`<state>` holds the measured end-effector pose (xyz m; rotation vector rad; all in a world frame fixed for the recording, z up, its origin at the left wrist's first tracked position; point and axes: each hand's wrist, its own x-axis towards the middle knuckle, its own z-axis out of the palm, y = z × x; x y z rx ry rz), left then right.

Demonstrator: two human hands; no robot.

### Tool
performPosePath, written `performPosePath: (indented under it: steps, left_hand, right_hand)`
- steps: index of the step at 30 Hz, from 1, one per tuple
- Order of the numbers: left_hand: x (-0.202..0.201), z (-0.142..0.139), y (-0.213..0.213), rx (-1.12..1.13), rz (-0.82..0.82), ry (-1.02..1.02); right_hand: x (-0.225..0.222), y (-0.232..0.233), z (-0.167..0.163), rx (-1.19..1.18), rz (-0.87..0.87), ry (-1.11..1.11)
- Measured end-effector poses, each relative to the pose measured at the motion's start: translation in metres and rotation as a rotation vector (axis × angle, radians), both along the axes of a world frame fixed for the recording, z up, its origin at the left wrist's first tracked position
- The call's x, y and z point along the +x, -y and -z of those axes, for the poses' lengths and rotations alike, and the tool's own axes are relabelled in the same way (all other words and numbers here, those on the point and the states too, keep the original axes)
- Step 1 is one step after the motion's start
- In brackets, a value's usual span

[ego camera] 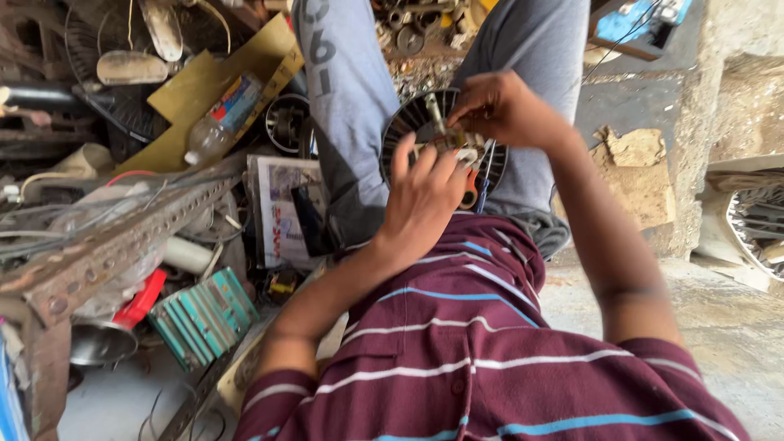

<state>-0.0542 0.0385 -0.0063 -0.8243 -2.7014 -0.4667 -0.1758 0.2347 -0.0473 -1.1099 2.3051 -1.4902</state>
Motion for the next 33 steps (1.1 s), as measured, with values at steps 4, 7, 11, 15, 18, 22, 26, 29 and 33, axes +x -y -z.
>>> performPosePath:
  steps: [4, 7, 11, 15, 18, 22, 26, 29, 33]
  left_hand:
    - [0.03, 0.009, 0.021, 0.028, 0.019, 0.134]
    - [0.031, 0.003, 0.037, 0.056, 0.027, 0.132]
    - [-0.009, -0.011, 0.048, 0.088, -0.051, 0.134]
    - [-0.076, -0.013, 0.05, 0.162, -0.04, 0.264]
    - [-0.108, -0.001, 0.046, 0.088, -0.063, 0.297]
    - [-0.13, 0.032, 0.044, 0.053, -0.08, 0.066]
    - [-0.144, 0.057, 0.049, -0.034, -0.061, -0.087]
    - [-0.16, 0.048, 0.046, -0.005, -0.112, -0.194]
    - [-0.157, 0.016, 0.032, 0.028, -0.098, -0.375]
  right_hand:
    - [0.066, 0.009, -0.008, -0.074, 0.456, -0.511]
    - [0.119, 0.018, 0.003, 0.133, 0.327, -0.533]
    - [0.147, 0.029, 0.009, 0.158, 0.415, -0.315]
    - [0.138, 0.035, -0.007, 0.2, 0.404, -0.264]
    - [0.128, 0.035, -0.017, 0.252, 0.338, -0.245]
    - [0.125, 0.03, -0.021, 0.21, 0.31, -0.253]
    - [0.099, 0.022, -0.023, 0.104, 0.375, -0.217]
    - [0.045, 0.026, -0.017, 0.128, 0.532, -0.024]
    - [-0.015, 0.034, 0.006, 0.047, 0.067, 0.385]
